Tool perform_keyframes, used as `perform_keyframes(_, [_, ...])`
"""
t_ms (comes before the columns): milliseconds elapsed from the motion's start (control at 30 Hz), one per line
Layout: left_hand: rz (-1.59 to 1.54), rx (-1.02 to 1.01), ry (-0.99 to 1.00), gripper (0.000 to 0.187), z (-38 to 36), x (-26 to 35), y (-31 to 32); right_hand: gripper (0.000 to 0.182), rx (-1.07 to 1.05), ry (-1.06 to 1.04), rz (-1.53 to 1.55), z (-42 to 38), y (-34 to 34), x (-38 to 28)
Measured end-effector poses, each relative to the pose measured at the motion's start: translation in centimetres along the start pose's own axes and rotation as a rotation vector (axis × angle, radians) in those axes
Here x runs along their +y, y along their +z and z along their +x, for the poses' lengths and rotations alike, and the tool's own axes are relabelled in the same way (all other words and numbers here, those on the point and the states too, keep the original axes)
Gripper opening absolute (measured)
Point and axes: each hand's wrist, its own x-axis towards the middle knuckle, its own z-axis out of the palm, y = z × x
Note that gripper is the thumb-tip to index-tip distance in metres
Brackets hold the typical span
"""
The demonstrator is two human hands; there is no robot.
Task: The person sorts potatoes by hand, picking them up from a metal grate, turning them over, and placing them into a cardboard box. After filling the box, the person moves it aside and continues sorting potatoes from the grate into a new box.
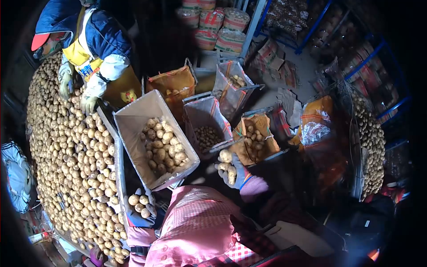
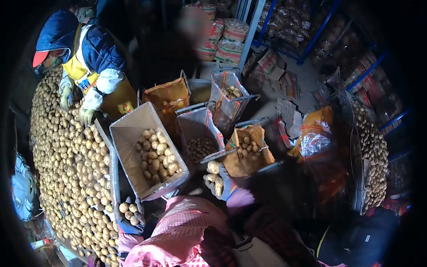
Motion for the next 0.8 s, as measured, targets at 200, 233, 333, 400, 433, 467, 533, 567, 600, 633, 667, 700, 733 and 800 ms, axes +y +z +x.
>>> perform_keyframes(200, [-0.024,-0.075,0.020,0.049,-0.6,1.2,-3.4,0.058,-0.042,-0.259,0.020,-1.3,-0.5,-5.2])
perform_keyframes(233, [-0.043,-0.063,0.031,0.049,-1.0,1.1,-3.4,0.059,0.114,-0.330,0.098,-0.5,-2.3,-5.7])
perform_keyframes(333, [-0.114,-0.059,0.045,0.050,-1.4,1.1,-3.5,0.061,-0.036,0.052,0.761,5.0,-16.0,-8.8])
perform_keyframes(400, [-0.089,0.010,0.106,0.050,-1.8,0.7,-3.0,0.060,-0.039,-0.212,0.182,0.7,-5.0,-5.8])
perform_keyframes(433, [-0.093,0.008,0.111,0.050,-2.0,0.5,-2.7,0.059,-0.079,-0.345,0.139,0.6,-0.9,-6.2])
perform_keyframes(467, [-0.102,0.033,0.108,0.049,-2.0,0.4,-2.4,0.058,-0.121,-0.480,0.098,1.6,2.0,-7.6])
perform_keyframes(533, [-0.110,0.059,0.104,0.049,-1.4,0.8,-2.9,0.076,-0.260,-0.125,0.392,7.3,-0.6,-17.5])
perform_keyframes(567, [-0.068,0.038,0.111,0.049,-0.5,1.5,-4.6,0.090,-0.218,-0.194,0.370,5.4,6.0,-20.2])
perform_keyframes(600, [-0.029,0.028,0.120,0.049,-0.3,1.8,-6.0,0.092,-0.238,-0.441,0.349,6.0,8.8,-21.7])
perform_keyframes(633, [-0.039,-0.019,0.100,0.049,-0.7,1.5,-5.3,0.084,-0.059,-0.495,0.321,7.1,9.8,-23.4])
perform_keyframes(667, [-0.029,-0.035,0.132,0.049,-0.9,1.0,-4.8,0.073,0.028,-0.640,0.220,7.3,12.1,-22.6])
perform_keyframes(700, [-0.006,-0.018,0.163,0.049,-1.3,0.9,-4.2,0.069,-0.044,-0.630,0.109,6.8,14.7,-20.0])
perform_keyframes(733, [0.010,0.000,0.195,0.050,-1.7,0.8,-3.5,0.066,-0.120,-0.614,-0.008,6.9,16.4,-16.5])
perform_keyframes(800, [-0.045,0.049,0.408,0.057,-1.7,1.1,-2.5,0.062,-0.154,-0.166,-0.171,8.5,17.2,-8.2])
